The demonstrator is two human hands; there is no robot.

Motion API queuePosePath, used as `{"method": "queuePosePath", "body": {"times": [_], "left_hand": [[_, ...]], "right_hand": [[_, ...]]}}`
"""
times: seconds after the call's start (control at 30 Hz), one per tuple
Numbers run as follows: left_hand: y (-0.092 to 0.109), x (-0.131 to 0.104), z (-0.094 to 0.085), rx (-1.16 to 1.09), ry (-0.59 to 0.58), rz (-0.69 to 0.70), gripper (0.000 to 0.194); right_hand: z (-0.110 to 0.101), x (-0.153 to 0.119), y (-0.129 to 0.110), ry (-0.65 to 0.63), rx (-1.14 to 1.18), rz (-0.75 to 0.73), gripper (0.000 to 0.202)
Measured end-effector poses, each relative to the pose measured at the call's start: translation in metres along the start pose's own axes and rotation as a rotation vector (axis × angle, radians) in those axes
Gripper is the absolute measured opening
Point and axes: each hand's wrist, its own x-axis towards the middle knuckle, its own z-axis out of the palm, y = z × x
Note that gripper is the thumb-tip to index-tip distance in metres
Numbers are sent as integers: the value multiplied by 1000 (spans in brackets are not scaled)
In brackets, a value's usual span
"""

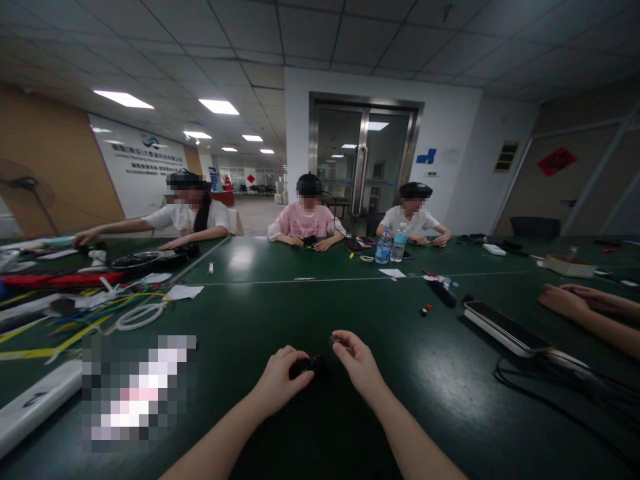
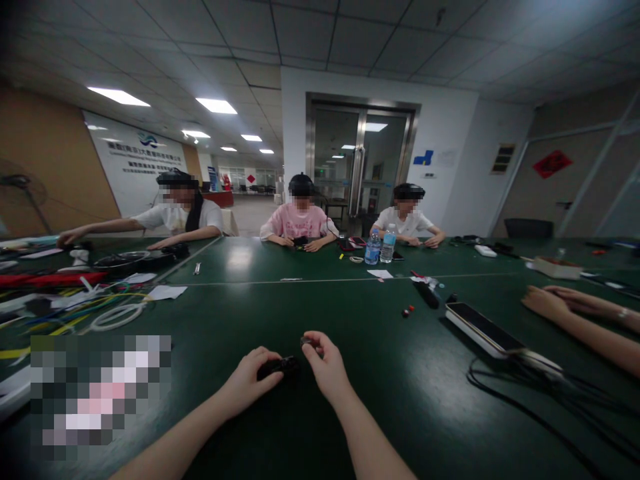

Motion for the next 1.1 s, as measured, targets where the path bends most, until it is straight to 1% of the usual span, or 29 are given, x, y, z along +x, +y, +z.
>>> {"method": "queuePosePath", "body": {"times": [0.07, 0.2, 0.37, 0.53, 0.73, 0.93, 1.03, 1.1], "left_hand": [[-2, 0, 1, 65, 7, 14, 39], [-6, 1, 0, 77, -38, -22, 44], [-8, 2, -3, 61, -59, -80, 46], [-7, 2, -7, 55, -54, -71, 44], [-5, 0, -11, 27, -68, -37, 42], [-7, 0, -9, 28, -56, -16, 40], [-8, 0, -8, 46, -45, -5, 40], [-8, 1, -7, 52, -38, 3, 40]], "right_hand": [[-2, 2, 1, 65, 36, 3, 33], [-9, 4, 3, 188, 64, 6, 34], [-20, 5, 2, 248, 37, 24, 32], [-26, 9, 4, 308, 32, -9, 34], [-29, 11, 5, 333, 11, -8, 38], [-27, 11, 3, 344, 94, -13, 40], [-25, 11, 3, 289, 53, -8, 38], [-22, 9, 3, 202, -18, 10, 36]]}}
